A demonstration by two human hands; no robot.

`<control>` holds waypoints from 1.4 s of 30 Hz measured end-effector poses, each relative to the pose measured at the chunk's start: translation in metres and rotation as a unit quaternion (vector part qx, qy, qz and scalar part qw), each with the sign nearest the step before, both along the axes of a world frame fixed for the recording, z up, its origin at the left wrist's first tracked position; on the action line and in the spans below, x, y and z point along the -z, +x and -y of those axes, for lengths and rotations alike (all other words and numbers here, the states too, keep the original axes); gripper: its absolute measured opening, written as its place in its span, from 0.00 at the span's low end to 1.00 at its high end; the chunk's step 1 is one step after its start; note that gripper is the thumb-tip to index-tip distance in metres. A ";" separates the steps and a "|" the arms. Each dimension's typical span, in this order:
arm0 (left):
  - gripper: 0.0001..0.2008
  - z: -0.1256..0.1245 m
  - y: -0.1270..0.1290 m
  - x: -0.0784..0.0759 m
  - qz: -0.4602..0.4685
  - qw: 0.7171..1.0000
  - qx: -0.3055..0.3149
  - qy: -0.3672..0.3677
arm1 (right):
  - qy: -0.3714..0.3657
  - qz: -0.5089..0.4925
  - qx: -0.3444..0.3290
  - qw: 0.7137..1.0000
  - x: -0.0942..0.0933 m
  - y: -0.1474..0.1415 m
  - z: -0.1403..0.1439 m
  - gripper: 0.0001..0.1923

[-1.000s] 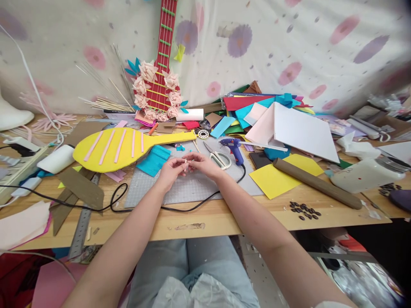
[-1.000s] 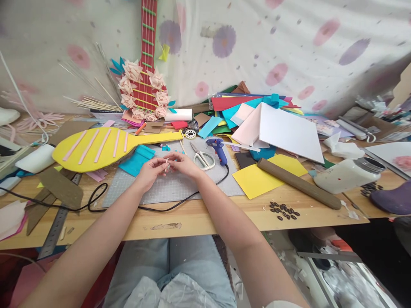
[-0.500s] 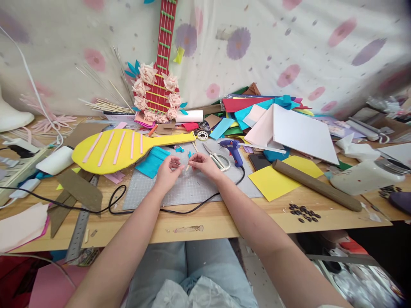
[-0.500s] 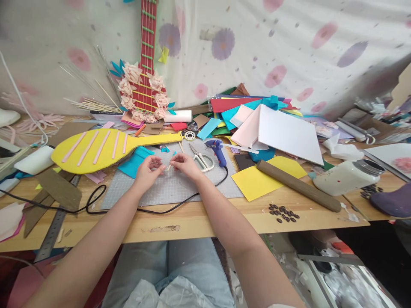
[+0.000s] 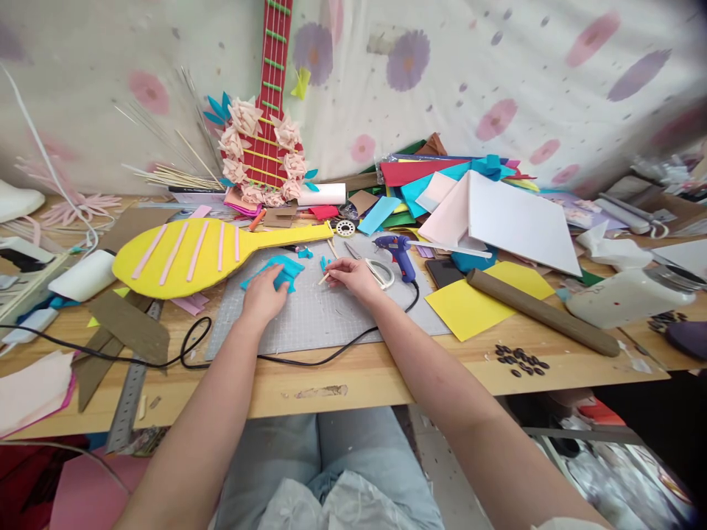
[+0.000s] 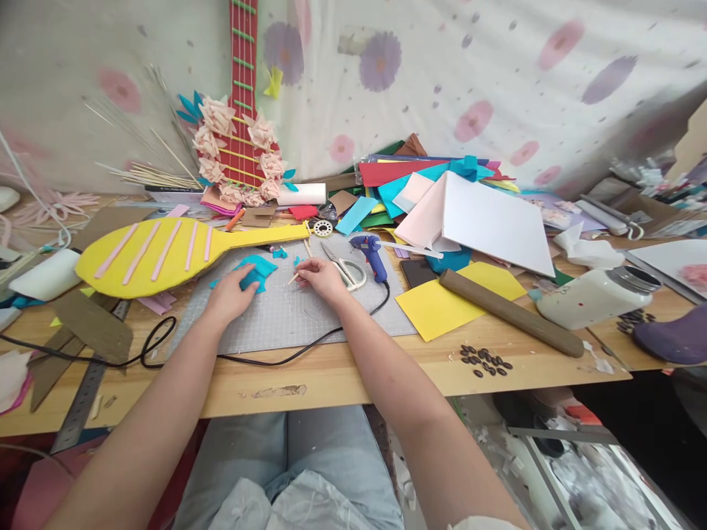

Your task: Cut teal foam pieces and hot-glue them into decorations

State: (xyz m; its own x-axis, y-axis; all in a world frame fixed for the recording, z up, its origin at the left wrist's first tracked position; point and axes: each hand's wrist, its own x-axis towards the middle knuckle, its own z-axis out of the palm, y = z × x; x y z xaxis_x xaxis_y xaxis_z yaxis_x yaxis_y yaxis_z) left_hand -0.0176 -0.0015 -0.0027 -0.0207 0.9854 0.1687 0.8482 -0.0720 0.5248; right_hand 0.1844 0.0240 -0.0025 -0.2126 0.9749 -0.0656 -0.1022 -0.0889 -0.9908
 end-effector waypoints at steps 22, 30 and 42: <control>0.24 -0.002 0.000 0.001 -0.002 0.997 -0.066 0.042 | 0.105 0.034 -0.047 0.993 0.009 -0.003 -0.003 0.15; 0.21 -0.008 -0.008 0.007 0.129 0.983 -0.044 0.123 | 0.133 0.062 0.114 0.983 0.001 0.006 -0.006 0.13; 0.22 -0.005 -0.010 0.003 0.160 0.939 -0.168 0.254 | 0.127 0.353 0.090 0.923 -0.044 -0.014 -0.095 0.11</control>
